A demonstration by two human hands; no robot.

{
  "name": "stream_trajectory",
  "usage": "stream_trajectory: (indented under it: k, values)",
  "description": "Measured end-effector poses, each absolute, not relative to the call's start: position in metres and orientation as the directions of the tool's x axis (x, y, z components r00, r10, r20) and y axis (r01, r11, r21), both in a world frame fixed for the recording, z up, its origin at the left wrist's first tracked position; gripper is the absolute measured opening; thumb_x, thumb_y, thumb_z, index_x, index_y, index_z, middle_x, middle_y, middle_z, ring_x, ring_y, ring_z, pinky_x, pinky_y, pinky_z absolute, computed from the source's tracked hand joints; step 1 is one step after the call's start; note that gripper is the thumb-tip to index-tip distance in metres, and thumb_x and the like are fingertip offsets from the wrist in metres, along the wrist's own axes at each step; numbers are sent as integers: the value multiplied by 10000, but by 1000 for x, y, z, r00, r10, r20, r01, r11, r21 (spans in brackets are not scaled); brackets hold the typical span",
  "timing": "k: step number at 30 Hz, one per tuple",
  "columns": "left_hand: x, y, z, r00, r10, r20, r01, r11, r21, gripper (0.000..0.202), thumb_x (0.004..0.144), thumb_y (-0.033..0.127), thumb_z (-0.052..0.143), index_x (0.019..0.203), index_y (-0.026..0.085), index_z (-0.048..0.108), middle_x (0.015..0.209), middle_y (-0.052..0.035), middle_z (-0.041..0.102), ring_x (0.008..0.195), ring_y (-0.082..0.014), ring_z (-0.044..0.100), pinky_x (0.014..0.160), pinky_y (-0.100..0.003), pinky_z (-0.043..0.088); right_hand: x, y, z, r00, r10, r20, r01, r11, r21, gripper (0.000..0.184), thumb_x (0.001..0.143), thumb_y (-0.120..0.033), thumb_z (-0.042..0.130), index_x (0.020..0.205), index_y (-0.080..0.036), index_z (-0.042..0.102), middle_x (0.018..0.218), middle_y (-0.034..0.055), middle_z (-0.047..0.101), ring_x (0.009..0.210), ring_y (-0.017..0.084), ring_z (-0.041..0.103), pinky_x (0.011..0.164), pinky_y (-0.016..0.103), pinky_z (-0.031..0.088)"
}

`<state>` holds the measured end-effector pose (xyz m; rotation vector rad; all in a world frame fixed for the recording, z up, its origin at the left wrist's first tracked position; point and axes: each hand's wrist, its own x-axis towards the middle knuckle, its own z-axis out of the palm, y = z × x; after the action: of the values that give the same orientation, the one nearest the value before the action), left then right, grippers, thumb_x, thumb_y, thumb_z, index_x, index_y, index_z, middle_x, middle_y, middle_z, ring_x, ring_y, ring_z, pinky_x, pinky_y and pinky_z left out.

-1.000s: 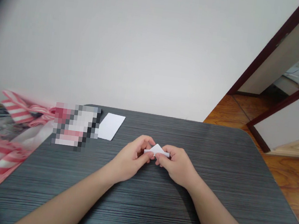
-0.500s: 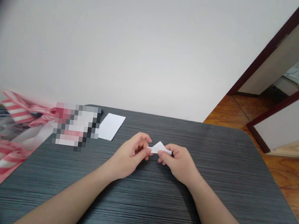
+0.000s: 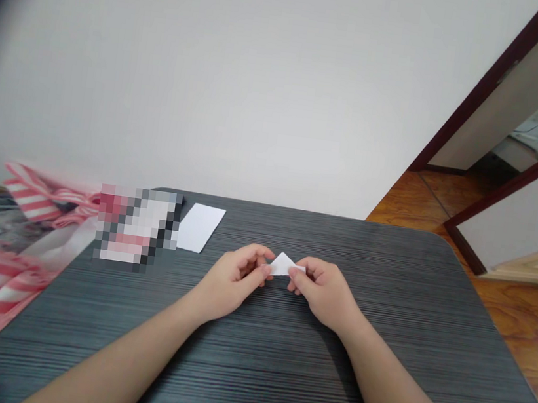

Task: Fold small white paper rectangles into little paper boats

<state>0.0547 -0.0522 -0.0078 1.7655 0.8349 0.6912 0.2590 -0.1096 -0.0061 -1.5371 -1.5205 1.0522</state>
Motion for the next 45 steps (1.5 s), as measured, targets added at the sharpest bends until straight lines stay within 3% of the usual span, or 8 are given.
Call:
stream_trajectory:
  k: [4, 10, 15, 23, 31, 38, 45]
  values:
    - [56, -52, -4, 638, 767, 63, 237, -273, 932, 198, 937, 342, 517, 944, 184, 635, 758, -7, 625, 668, -136, 559, 605, -241, 412, 258, -110, -5, -54, 996, -71, 422, -42, -906, 239, 910, -307, 580, 718, -188, 660, 659, 7, 670, 609, 143, 599, 618, 255, 457]
    - [57, -51, -3, 639, 769, 26, 311, -288, 906, 253, 956, 335, 475, 827, 175, 622, 699, 5, 621, 624, -126, 539, 578, -235, 384, 258, -109, -6, -71, 997, -35, 386, -5, -922, 196, 926, -296, 565, 862, -178, 708, 724, 17, 685, 627, 135, 578, 625, 258, 441]
    - [56, -51, -2, 611, 791, 40, 319, -292, 902, 240, 966, 330, 462, 855, 183, 617, 687, 21, 606, 611, -120, 532, 584, -237, 380, 259, -109, -7, -56, 998, -10, 275, 6, -961, 281, 973, -342, 501, 907, -174, 716, 727, 26, 671, 575, 120, 519, 548, 250, 393]
    - [56, -50, -1, 613, 785, 84, 294, -326, 898, 212, 977, 291, 441, 874, 191, 597, 721, 18, 618, 676, -128, 562, 661, -244, 408, 262, -110, -11, -59, 998, -24, 190, -12, -982, 258, 955, -358, 553, 903, -170, 721, 765, 39, 687, 565, 111, 498, 527, 250, 371]
    - [54, -53, -2, 654, 755, 53, 253, -284, 925, 162, 938, 305, 524, 1012, 206, 628, 799, 9, 653, 697, -130, 580, 631, -227, 430, 260, -111, -11, -76, 996, -44, 180, -30, -983, 218, 942, -330, 578, 869, -163, 697, 695, 22, 663, 559, 107, 508, 534, 241, 386]
    - [55, -52, -3, 658, 753, 20, 239, -234, 943, 155, 942, 298, 515, 979, 202, 630, 795, 9, 653, 696, -128, 606, 644, -231, 455, 255, -111, -12, -73, 997, -16, 73, -10, -997, 76, 947, -269, 580, 968, -214, 531, 726, -19, 659, 607, 111, 591, 555, 231, 409]
    - [56, -54, -1, 646, 763, 15, 234, -217, 948, 167, 949, 319, 503, 937, 193, 611, 727, 15, 621, 647, -120, 580, 595, -220, 430, 257, -113, -11, -98, 995, 24, 191, 42, -981, 80, 952, -257, 558, 910, -195, 585, 713, -11, 608, 615, 112, 530, 570, 248, 390]
